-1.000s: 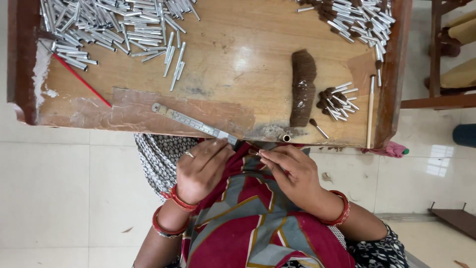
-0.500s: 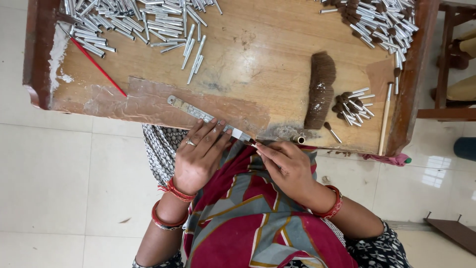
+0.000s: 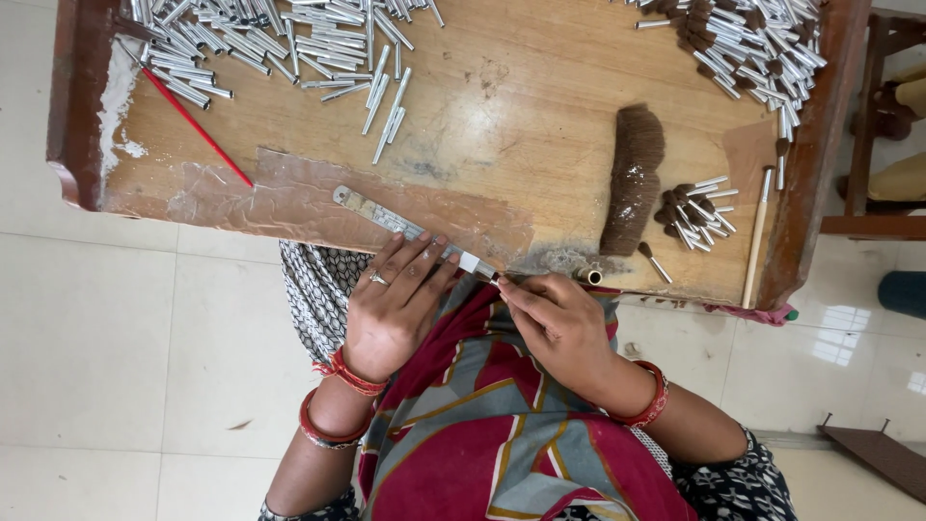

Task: The person is inserting synthetic bristles into metal ferrules or small tubes as part of a brush manufacturing process.

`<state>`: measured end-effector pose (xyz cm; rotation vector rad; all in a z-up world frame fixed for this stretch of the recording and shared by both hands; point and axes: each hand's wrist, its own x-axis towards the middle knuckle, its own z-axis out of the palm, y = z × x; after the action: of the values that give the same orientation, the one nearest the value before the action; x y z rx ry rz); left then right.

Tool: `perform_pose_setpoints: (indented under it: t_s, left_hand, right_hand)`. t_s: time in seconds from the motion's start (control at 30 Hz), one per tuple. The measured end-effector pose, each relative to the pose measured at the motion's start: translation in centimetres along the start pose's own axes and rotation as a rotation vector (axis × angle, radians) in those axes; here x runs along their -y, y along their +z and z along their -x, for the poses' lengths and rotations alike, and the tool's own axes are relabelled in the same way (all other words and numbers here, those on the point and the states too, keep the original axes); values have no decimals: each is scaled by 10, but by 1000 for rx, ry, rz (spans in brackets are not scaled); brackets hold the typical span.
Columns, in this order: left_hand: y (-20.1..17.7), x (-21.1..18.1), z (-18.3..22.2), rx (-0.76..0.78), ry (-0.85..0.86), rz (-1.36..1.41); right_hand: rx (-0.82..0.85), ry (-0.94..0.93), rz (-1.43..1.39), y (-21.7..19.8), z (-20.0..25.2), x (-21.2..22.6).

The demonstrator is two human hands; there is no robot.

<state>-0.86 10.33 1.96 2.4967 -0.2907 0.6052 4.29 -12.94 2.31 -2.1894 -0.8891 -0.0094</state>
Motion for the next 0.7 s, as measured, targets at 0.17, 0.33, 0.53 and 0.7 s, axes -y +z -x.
perform_pose_setpoints:
  t_s: [0.17,0.33,0.53,0.7]
  left_hand:
    - [10,-24,6,-181,-146,143]
    - [34,-44,15,-161,-441,789]
    - [49,-50,12,-70,-593,1216]
    - [46,-55,7,50,-541,1064]
  right_hand:
    - [1,49,-152,-4,-2,6]
    - [-17,229,-626,2,20,-4]
    - [14,450,-912,-16,30,-11]
    - [-8,361,-637,-45,15,-2]
